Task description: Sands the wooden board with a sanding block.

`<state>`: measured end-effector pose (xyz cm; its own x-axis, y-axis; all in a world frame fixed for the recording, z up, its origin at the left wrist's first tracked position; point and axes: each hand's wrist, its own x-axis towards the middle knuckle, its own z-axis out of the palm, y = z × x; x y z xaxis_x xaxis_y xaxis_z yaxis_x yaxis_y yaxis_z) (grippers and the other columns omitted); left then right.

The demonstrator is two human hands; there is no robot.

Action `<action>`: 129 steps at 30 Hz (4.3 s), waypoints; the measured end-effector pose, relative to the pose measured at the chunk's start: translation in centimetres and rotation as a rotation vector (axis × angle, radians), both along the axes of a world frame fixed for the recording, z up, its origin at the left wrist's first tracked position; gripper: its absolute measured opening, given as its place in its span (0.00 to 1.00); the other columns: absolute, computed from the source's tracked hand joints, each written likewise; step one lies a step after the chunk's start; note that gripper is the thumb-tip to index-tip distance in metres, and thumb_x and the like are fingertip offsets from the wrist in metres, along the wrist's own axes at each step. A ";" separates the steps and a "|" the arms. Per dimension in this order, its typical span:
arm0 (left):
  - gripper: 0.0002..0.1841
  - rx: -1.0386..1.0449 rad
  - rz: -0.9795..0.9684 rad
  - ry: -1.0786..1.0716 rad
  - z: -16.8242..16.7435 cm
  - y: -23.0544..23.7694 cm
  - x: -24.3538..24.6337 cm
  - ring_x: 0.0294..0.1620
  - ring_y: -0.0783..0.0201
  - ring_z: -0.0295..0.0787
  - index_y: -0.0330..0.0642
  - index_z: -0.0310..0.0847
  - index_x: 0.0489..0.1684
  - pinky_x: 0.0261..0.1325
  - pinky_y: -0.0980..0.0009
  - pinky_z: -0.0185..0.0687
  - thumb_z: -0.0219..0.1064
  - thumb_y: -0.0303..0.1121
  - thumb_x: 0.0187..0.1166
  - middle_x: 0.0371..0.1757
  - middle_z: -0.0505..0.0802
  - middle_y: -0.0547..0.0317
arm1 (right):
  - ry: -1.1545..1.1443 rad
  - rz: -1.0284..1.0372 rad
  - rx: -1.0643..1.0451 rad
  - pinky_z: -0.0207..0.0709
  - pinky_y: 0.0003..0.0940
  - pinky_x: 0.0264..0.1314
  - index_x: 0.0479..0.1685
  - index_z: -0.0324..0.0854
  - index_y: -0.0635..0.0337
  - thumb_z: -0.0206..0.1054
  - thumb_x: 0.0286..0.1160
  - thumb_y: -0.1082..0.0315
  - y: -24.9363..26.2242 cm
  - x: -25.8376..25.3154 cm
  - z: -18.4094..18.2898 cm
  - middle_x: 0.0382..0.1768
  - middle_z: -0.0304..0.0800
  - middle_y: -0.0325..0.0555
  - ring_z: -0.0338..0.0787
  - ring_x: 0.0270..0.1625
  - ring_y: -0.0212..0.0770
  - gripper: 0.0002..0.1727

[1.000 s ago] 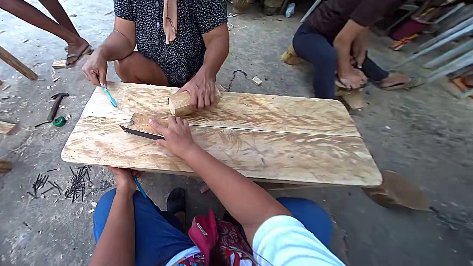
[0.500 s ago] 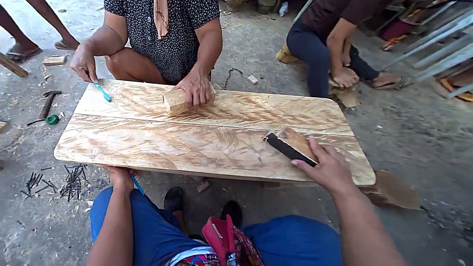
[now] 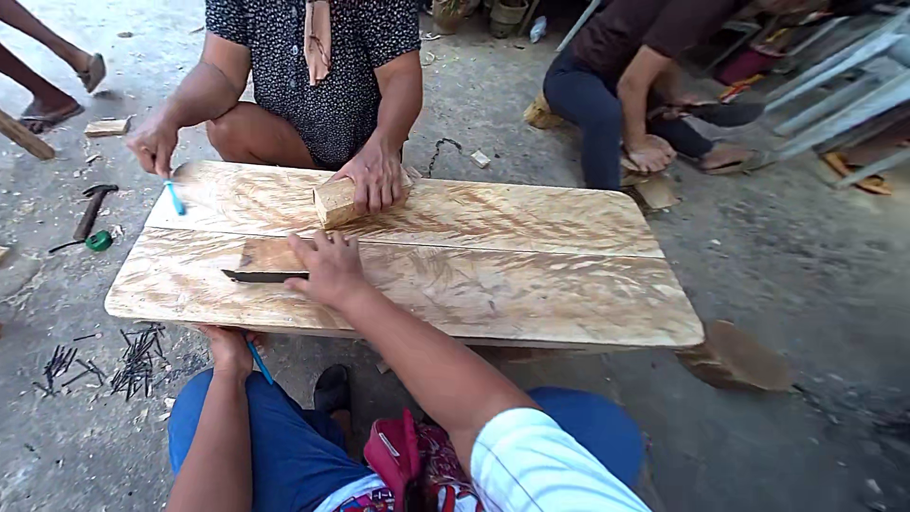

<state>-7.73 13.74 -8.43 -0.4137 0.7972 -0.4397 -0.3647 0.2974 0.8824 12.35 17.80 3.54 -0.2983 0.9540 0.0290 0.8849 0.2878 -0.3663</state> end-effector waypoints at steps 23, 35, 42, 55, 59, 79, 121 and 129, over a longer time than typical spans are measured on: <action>0.45 0.025 0.041 0.121 -0.6 0.0 -0.1 0.11 0.67 0.66 0.51 0.69 0.48 0.13 0.69 0.64 0.07 0.70 0.80 0.17 0.76 0.64 | -0.117 -1.007 -0.112 0.57 0.84 0.74 0.92 0.62 0.47 0.77 0.71 0.44 -16.7 45.4 -0.8 0.82 0.70 0.68 0.67 0.83 0.77 0.48; 0.47 0.040 0.011 0.127 -2.6 0.7 -1.7 0.16 0.68 0.71 0.54 0.70 0.58 0.17 0.69 0.69 0.07 0.74 0.77 0.25 0.80 0.63 | -0.002 -0.241 0.022 0.71 0.65 0.65 0.83 0.76 0.37 0.78 0.67 0.41 -12.6 20.4 -1.2 0.64 0.86 0.56 0.82 0.68 0.61 0.40; 0.44 0.032 0.021 0.125 -1.0 0.1 -0.5 0.13 0.68 0.67 0.53 0.69 0.50 0.15 0.70 0.66 0.09 0.72 0.80 0.21 0.77 0.63 | -0.024 -0.402 0.015 0.67 0.72 0.68 0.84 0.76 0.38 0.80 0.67 0.47 -15.8 28.2 -1.0 0.69 0.85 0.55 0.79 0.73 0.63 0.40; 0.46 0.078 0.023 0.104 -2.6 0.9 -1.9 0.10 0.69 0.65 0.54 0.70 0.44 0.12 0.70 0.64 0.07 0.75 0.76 0.15 0.73 0.66 | -0.216 -0.930 -0.096 0.57 0.80 0.73 0.88 0.69 0.44 0.66 0.58 0.18 -18.4 42.4 -1.0 0.76 0.76 0.71 0.71 0.78 0.76 0.57; 0.42 0.108 0.025 0.099 -2.1 0.6 -1.0 0.09 0.71 0.65 0.54 0.66 0.36 0.13 0.72 0.64 0.09 0.72 0.80 0.12 0.71 0.69 | -0.169 -0.760 0.032 0.58 0.82 0.72 0.79 0.79 0.45 0.64 0.49 0.13 -15.9 36.2 -1.6 0.71 0.83 0.65 0.75 0.75 0.74 0.58; 0.43 0.051 0.038 0.112 -0.9 0.2 -0.3 0.14 0.65 0.72 0.51 0.69 0.56 0.14 0.67 0.68 0.11 0.71 0.82 0.23 0.81 0.59 | -0.263 -0.702 0.106 0.44 0.85 0.80 0.79 0.79 0.50 0.57 0.54 0.12 -17.3 44.2 -2.5 0.70 0.86 0.61 0.79 0.77 0.68 0.59; 0.51 0.164 -0.044 0.061 -2.3 0.2 -1.8 0.16 0.69 0.75 0.57 0.70 0.61 0.14 0.71 0.69 0.05 0.78 0.71 0.29 0.86 0.64 | -0.167 -0.540 0.165 0.58 0.74 0.80 0.77 0.82 0.47 0.67 0.57 0.20 -7.9 33.5 -1.7 0.66 0.89 0.59 0.83 0.73 0.62 0.52; 0.52 0.115 -0.104 0.045 -2.1 0.0 -2.0 0.09 0.69 0.66 0.54 0.72 0.47 0.10 0.72 0.62 0.03 0.79 0.67 0.14 0.77 0.65 | -0.189 -0.832 -0.016 0.52 0.74 0.82 0.82 0.76 0.49 0.70 0.56 0.20 -10.3 42.3 -1.0 0.75 0.81 0.61 0.76 0.79 0.64 0.55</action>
